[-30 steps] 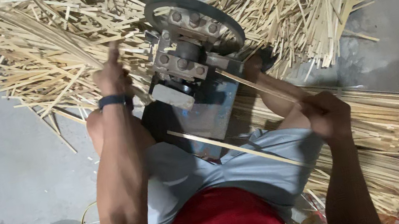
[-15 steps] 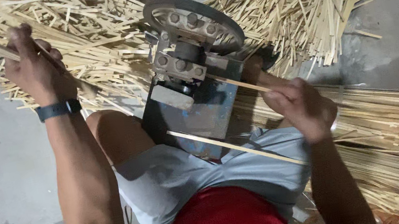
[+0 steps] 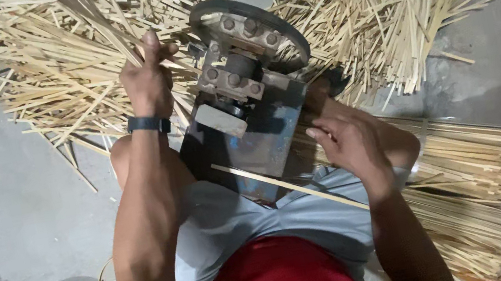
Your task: The person sits on the floor and uses a bench grinder to sharpen the ends of thin wooden sticks. They feed each stick into the grinding wheel one at a time, then place the sharpened sticks into a bundle.
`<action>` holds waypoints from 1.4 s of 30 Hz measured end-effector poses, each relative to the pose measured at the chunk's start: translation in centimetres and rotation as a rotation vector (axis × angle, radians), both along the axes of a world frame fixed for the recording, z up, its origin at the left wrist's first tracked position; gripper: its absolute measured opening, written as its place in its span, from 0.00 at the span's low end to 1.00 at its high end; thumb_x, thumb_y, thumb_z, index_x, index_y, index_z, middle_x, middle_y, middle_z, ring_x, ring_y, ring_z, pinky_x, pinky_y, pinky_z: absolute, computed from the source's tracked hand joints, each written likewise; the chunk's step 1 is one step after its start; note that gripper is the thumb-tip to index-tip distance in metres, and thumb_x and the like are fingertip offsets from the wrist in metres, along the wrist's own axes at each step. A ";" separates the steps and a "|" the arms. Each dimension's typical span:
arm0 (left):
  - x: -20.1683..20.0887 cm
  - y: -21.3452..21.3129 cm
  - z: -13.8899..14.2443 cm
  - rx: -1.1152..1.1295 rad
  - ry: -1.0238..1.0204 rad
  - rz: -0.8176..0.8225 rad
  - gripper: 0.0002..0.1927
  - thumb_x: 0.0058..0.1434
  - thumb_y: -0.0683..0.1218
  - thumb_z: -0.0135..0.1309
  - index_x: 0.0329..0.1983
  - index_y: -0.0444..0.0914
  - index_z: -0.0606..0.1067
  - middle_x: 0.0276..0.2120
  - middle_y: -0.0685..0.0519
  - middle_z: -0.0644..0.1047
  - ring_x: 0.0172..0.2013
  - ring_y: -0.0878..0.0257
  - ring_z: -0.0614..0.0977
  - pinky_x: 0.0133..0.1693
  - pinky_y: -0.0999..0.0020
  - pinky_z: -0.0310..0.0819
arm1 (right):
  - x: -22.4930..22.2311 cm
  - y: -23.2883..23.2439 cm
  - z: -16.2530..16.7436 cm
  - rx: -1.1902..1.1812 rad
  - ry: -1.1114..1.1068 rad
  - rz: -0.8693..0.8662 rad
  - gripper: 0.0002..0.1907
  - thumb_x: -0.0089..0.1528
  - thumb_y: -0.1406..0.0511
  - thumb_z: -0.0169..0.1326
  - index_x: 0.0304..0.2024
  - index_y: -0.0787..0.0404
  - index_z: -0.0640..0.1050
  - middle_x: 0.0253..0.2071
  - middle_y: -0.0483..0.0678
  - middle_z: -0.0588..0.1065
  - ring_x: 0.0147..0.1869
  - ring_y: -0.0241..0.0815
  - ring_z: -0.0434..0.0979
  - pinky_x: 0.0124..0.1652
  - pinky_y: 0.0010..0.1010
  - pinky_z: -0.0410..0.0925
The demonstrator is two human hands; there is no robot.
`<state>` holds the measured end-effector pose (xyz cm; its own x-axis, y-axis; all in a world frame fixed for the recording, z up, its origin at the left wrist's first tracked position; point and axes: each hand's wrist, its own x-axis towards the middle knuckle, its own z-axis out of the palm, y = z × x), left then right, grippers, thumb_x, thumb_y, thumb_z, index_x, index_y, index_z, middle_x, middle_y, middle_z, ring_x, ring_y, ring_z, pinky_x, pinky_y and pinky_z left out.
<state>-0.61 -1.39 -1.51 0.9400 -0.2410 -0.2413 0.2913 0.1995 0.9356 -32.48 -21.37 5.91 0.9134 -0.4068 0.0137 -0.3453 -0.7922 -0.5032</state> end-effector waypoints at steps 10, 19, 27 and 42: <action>0.6 4.5 11.0 -0.180 -0.253 -0.393 0.22 0.78 0.55 0.45 0.52 0.34 0.82 0.23 0.53 0.77 0.15 0.72 0.69 0.18 0.76 0.59 | 2.0 1.0 5.4 -0.029 -0.262 0.083 0.15 0.65 0.60 0.62 0.52 0.57 0.82 0.41 0.50 0.79 0.42 0.46 0.80 0.40 0.39 0.74; -9.6 3.1 13.4 -0.121 0.077 -1.158 0.13 0.69 0.43 0.49 0.45 0.27 0.79 0.35 0.41 0.82 0.16 0.66 0.74 0.17 0.76 0.67 | 7.6 0.0 11.4 -0.829 -0.683 0.355 0.13 0.60 0.56 0.66 0.45 0.48 0.80 0.43 0.44 0.78 0.54 0.42 0.72 0.51 0.42 0.67; -4.2 7.7 13.3 -0.137 0.197 -0.994 0.21 0.63 0.42 0.50 0.59 0.31 0.75 0.23 0.51 0.76 0.16 0.67 0.72 0.18 0.73 0.70 | -1.9 -9.1 4.9 -0.395 -0.350 0.427 0.03 0.67 0.64 0.63 0.37 0.50 0.84 0.40 0.41 0.83 0.38 0.37 0.77 0.32 0.29 0.68; -1.5 3.2 3.8 0.100 0.112 -0.100 0.20 0.63 0.57 0.66 0.38 0.36 0.78 0.20 0.60 0.71 0.15 0.73 0.67 0.15 0.77 0.60 | -2.8 -2.7 -3.2 -0.066 -0.250 -0.033 0.11 0.67 0.61 0.60 0.46 0.61 0.84 0.37 0.57 0.81 0.39 0.54 0.82 0.40 0.38 0.73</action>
